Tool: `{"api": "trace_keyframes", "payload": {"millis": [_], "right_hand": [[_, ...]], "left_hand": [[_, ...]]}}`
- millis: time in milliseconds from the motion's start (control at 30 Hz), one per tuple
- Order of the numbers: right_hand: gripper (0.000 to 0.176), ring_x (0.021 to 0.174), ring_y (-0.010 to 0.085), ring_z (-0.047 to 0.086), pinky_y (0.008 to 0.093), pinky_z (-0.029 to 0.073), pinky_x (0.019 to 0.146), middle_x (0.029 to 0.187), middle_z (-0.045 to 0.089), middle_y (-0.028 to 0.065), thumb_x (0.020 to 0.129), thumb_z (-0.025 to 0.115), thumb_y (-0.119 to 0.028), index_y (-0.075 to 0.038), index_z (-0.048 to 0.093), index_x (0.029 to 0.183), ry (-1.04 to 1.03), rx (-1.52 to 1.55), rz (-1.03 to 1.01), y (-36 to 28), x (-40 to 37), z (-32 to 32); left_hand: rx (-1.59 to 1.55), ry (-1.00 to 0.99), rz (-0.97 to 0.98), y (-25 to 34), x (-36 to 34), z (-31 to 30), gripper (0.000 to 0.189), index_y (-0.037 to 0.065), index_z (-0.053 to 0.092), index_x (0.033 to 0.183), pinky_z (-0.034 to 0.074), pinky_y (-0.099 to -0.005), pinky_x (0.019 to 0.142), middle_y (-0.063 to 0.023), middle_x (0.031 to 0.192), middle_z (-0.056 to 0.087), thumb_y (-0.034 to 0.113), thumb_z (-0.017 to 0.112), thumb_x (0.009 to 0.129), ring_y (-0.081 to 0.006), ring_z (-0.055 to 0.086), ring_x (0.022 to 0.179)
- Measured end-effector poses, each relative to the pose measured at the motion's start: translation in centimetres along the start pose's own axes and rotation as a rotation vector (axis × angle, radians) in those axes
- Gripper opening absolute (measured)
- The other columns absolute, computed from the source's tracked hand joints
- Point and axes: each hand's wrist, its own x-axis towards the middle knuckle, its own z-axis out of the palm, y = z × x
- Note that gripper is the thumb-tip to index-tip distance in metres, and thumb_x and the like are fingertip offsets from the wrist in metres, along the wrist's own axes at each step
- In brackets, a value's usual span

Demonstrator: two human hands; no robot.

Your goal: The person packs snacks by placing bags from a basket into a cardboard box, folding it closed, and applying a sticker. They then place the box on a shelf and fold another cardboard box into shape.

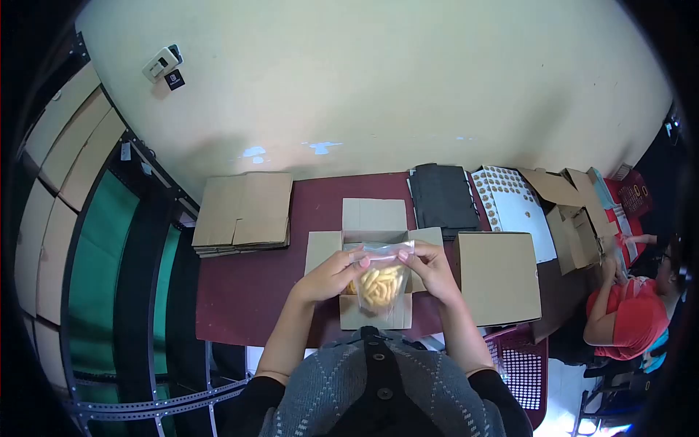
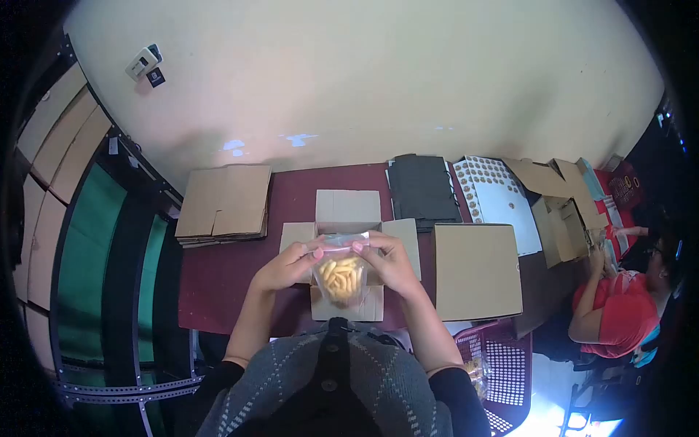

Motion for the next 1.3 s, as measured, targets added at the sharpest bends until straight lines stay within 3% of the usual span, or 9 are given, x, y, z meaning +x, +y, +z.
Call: {"api": "trace_keyframes", "payload": {"millis": [233, 300, 467, 567, 700, 900, 1033, 1167, 1300], "right_hand": [[0.025, 0.084, 0.0139, 0.061, 0.0285, 0.049, 0.075, 0.09, 0.066, 0.0079, 0.091, 0.056, -0.02, 0.002, 0.065, 0.098, 0.281, 0.228, 0.162, 1.9, -0.3, -2.6], [0.027, 0.086, 0.0144, 0.06, 0.0285, 0.05, 0.075, 0.095, 0.065, 0.0102, 0.092, 0.054, -0.021, 0.003, 0.065, 0.098, 0.478, 0.14, 0.071, 2.2, -0.1, -2.8], [0.027, 0.092, 0.0181, 0.06, 0.0294, 0.052, 0.079, 0.104, 0.062, 0.0122, 0.093, 0.053, -0.017, 0.005, 0.063, 0.105, 0.46, -0.075, -0.113, 3.2, -0.4, -0.4], [0.029, 0.097, 0.0194, 0.059, 0.0296, 0.05, 0.083, 0.11, 0.059, 0.0129, 0.093, 0.053, -0.017, 0.003, 0.059, 0.114, 0.337, 0.089, -0.102, 3.4, -0.3, 0.6], [0.048, 0.11, 0.0172, 0.05, 0.0269, 0.042, 0.09, 0.122, 0.051, 0.0158, 0.092, 0.053, -0.013, -0.004, 0.039, 0.136, 0.263, -0.422, -0.158, 6.9, 0.3, -0.9], [0.075, 0.098, 0.0149, 0.053, 0.0257, 0.05, 0.075, 0.115, 0.054, 0.0172, 0.085, 0.061, -0.005, -0.015, 0.019, 0.146, 0.219, -0.066, 0.273, 13.2, -0.3, -1.4], [0.064, 0.084, 0.0158, 0.055, 0.0266, 0.046, 0.077, 0.101, 0.057, 0.0126, 0.082, 0.059, -0.002, -0.01, 0.034, 0.14, 0.317, -0.522, 0.1, 16.4, -0.4, -2.8], [0.055, 0.089, 0.0229, 0.057, 0.0318, 0.046, 0.082, 0.102, 0.057, 0.0172, 0.079, 0.062, -0.005, -0.005, 0.044, 0.131, 0.368, -0.494, 0.169, 16.3, -0.2, -3.4], [0.066, 0.123, 0.0436, 0.035, 0.0474, 0.03, 0.103, 0.139, 0.029, 0.0232, 0.079, 0.062, -0.016, -0.008, 0.032, 0.137, 0.138, -1.325, 0.186, 16.2, -0.7, -0.3]], "left_hand": [[-0.622, -0.086, -0.118, -3.3, 0.9, 0.1, 0.053, 0.0, 0.041, 0.132, 0.035, -0.0344, 0.101, -0.0143, 0.122, 0.053, 0.039, 0.039, 0.097, -0.0197, 0.046, 0.118], [-0.119, 0.174, 0.107, -4.1, 1.8, 0.6, 0.071, 0.004, 0.026, 0.141, 0.028, -0.0418, 0.105, -0.0142, 0.131, 0.044, 0.052, 0.044, 0.091, -0.0279, 0.043, 0.121], [0.301, 0.387, 0.245, -4.6, 3.3, 6.9, 0.084, 0.003, 0.018, 0.142, 0.032, -0.0415, 0.102, -0.0184, 0.133, 0.038, 0.026, 0.069, 0.079, -0.0293, 0.04, 0.123], [0.049, 0.417, 0.064, -8.3, 4.1, 8.1, 0.075, 0.005, 0.025, 0.138, 0.036, -0.0403, 0.1, -0.0216, 0.126, 0.045, 0.024, 0.068, 0.08, -0.0339, 0.045, 0.119], [-0.56, 0.359, -0.213, -10.1, 4.4, 8.2, 0.048, 0.002, 0.035, 0.13, 0.047, -0.0318, 0.087, -0.0094, 0.112, 0.056, 0.015, 0.058, 0.09, -0.0167, 0.057, 0.102], [-0.83, 0.181, -0.4, -16.5, 5.4, 6.7, 0.055, 0.001, 0.031, 0.134, 0.044, -0.0334, 0.094, -0.0122, 0.122, 0.051, 0.041, 0.037, 0.097, -0.0205, 0.055, 0.11], [-0.417, 0.219, -0.419, -24.8, 5.4, 7.3, 0.069, -0.001, 0.028, 0.139, 0.022, -0.0384, 0.109, -0.0213, 0.141, 0.032, 0.052, 0.025, 0.095, -0.0293, 0.03, 0.132], [0.456, -0.035, -0.283, -23.7, 4.0, 6.4, 0.066, 0.009, 0.028, 0.141, 0.016, -0.0467, 0.11, -0.0201, 0.147, 0.022, 0.047, 0.042, 0.089, -0.04, 0.022, 0.134], [0.77, -0.161, -0.581, -23.1, 3.0, 7.4, 0.077, 0.023, 0.031, 0.141, 0.007, -0.069, 0.102, -0.0083, 0.15, 0.021, 0.052, 0.06, 0.076, -0.0404, 0.021, 0.135]]}}
